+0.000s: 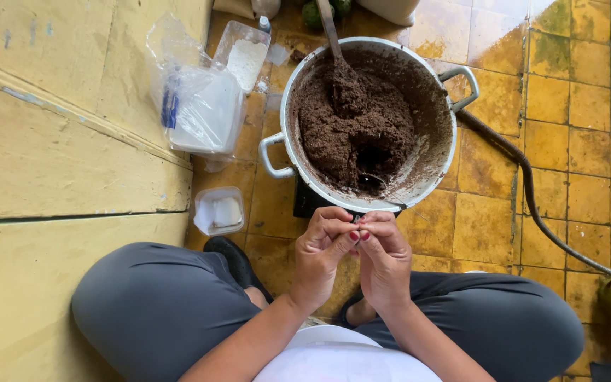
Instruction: Mixing ingredients in a large pot using a spoon and adding contents from small packets
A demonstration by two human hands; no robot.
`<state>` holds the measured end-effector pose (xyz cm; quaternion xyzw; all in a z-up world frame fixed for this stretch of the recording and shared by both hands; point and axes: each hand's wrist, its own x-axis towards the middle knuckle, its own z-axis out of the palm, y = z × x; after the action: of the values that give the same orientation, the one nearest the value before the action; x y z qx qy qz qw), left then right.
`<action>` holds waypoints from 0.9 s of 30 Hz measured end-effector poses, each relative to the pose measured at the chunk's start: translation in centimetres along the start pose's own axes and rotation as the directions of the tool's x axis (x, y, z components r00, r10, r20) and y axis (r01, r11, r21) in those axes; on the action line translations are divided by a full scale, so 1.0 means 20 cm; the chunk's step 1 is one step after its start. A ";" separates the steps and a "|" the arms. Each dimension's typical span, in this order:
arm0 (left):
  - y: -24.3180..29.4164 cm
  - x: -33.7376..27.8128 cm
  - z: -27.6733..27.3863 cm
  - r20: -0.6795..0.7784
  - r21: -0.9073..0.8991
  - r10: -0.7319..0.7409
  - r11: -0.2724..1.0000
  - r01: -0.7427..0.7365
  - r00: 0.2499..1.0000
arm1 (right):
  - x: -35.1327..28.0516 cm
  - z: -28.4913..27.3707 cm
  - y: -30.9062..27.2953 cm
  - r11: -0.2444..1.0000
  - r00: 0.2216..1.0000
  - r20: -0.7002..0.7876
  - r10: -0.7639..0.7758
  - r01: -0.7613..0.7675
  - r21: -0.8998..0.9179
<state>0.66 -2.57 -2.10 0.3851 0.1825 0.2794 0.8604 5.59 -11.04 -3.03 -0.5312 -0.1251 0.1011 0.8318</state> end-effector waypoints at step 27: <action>0.20 -0.02 0.00 0.210 0.080 0.106 0.989 -0.125 0.972 | 0.09 -0.19 -0.18 0.721 0.887 0.133 0.442 -0.439 0.536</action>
<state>-0.98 -0.76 1.00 0.4615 0.0829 0.2792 0.8379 8.67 -15.29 -1.12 -0.2830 0.0410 0.3261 0.9011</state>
